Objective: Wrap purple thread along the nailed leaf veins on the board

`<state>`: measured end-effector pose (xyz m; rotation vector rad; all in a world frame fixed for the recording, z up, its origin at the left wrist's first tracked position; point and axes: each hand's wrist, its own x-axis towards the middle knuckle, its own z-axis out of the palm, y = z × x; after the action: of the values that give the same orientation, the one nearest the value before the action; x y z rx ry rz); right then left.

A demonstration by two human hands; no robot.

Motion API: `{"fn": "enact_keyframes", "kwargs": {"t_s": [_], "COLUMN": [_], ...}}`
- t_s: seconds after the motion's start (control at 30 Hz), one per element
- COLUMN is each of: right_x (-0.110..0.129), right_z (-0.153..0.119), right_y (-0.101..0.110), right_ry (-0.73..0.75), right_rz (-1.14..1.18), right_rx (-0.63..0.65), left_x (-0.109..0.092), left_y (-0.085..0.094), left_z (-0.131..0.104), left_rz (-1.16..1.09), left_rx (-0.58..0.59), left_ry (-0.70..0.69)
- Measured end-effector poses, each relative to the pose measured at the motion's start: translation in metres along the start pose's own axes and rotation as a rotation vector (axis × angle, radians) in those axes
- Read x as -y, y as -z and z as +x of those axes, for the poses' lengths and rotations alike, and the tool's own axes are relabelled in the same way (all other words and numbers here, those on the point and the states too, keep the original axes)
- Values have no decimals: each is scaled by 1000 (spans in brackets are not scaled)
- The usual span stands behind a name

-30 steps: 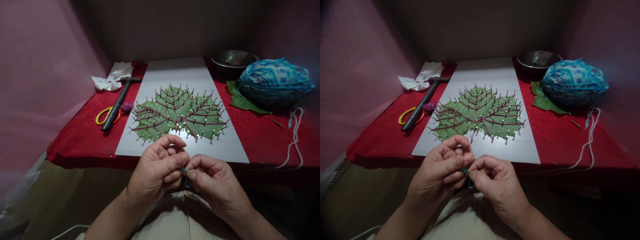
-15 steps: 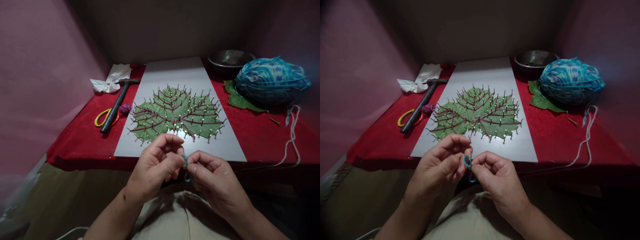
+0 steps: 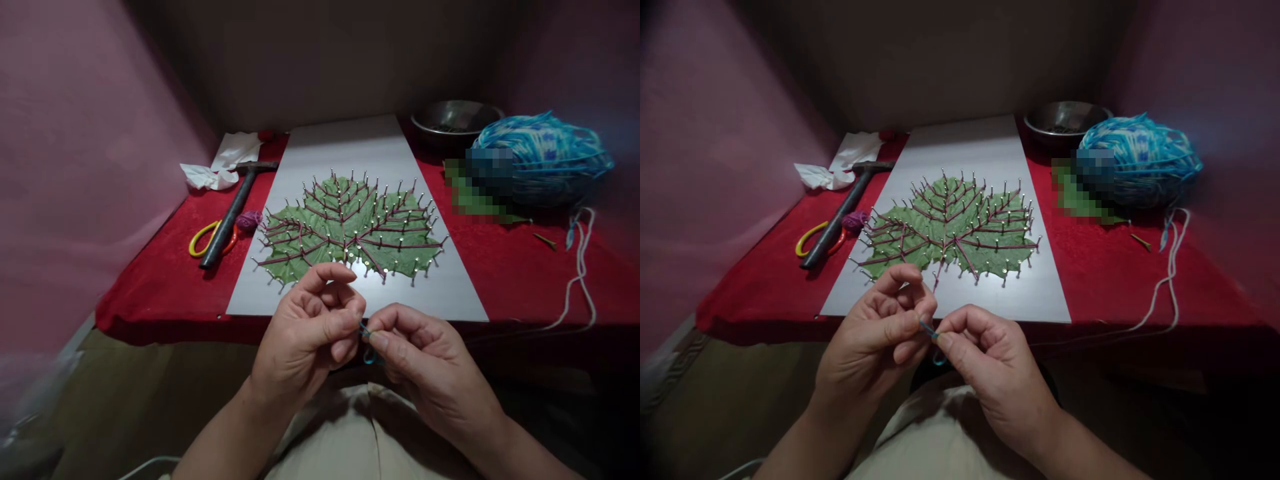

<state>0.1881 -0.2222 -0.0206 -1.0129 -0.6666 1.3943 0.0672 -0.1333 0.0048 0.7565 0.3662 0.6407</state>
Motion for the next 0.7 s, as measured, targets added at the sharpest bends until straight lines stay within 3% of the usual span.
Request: {"fn": "enact_keyframes", "kwargs": {"t_s": [0.17,0.33,0.53,0.6,0.7], "right_x": [0,13,35,36,32], "right_z": [2,4,19,28,40], "right_y": [1,-1,-6,-6,-4], "right_ry": [16,126,463,454,388], "right_rz": [-29,-322,-804,-844,-841], "right_rx": [-25,-67,-249,-293,-338], "left_x": [0,-7,-24,-30,-39], "left_y": [1,-1,0,4,13], "left_z": [3,0,14,21,29], "left_rz": [83,461,1157,1338,1506], "left_rx": [-41,-133,-230,-226,-166], "left_ry": [-13,-72,-491,-598,-654]}}
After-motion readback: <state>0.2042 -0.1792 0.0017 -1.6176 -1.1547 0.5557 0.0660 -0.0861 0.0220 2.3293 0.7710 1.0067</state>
